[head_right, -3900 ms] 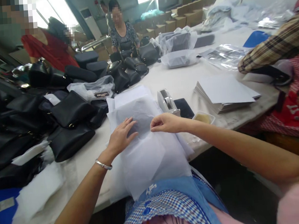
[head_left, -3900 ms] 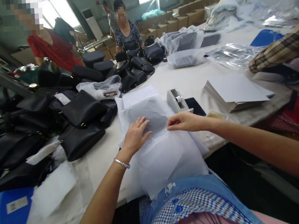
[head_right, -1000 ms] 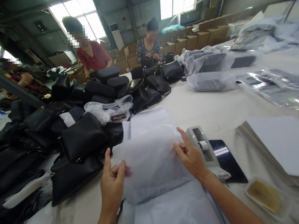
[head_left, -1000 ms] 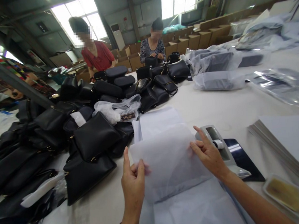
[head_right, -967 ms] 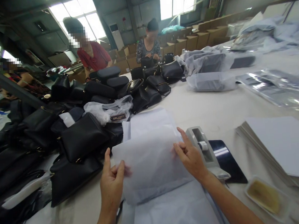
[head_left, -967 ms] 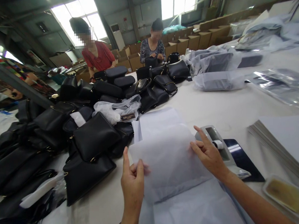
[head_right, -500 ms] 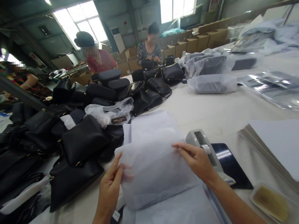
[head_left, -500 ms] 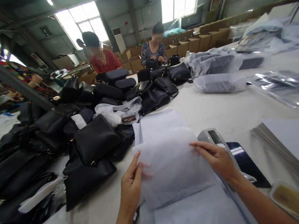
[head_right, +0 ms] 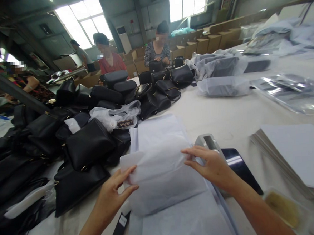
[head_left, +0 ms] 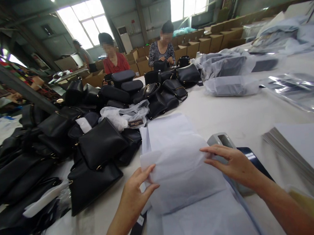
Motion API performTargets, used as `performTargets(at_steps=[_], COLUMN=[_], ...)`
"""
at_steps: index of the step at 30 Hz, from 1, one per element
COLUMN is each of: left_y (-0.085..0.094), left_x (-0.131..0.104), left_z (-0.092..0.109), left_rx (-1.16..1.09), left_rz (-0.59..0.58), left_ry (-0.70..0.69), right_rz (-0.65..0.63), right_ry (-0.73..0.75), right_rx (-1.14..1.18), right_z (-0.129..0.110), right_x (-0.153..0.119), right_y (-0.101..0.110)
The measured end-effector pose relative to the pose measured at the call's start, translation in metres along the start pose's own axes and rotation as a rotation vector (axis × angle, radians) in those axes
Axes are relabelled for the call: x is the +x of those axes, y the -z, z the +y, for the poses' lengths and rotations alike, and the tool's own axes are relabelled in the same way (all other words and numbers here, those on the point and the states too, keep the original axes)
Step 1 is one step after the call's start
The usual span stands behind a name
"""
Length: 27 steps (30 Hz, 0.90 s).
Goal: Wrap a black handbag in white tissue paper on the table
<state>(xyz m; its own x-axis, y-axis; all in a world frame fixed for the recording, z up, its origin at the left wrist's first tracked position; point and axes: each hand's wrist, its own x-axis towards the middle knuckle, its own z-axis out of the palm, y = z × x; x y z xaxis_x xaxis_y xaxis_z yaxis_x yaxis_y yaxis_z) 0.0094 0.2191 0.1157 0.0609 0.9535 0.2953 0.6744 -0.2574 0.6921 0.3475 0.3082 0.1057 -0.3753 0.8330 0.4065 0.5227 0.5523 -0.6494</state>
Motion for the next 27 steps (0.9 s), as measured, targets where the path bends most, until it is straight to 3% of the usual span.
performTargets(at_steps=[6,19,23,27], left_y=[-0.001,0.003,-0.001,-0.014], left_x=[-0.006,-0.011,-0.012,-0.013], left_z=[0.004,0.012,0.012,0.008], left_rx=[0.165,0.146,0.071,-0.048], left_rz=[0.069,0.071,0.131,0.147], left_ry=[0.003,0.038,0.004,0.097], right_rz=[0.029,0.090,0.107,0.160], right_ry=[0.088,0.065,-0.029,-0.201], right_rx=[-0.120,-0.094,0.032,0.163], right_z=[-0.008,-0.008,-0.014,-0.018], right_x=[-0.006,-0.014,-0.015,-0.015], right_y=[0.007,0.013,0.007,-0.011])
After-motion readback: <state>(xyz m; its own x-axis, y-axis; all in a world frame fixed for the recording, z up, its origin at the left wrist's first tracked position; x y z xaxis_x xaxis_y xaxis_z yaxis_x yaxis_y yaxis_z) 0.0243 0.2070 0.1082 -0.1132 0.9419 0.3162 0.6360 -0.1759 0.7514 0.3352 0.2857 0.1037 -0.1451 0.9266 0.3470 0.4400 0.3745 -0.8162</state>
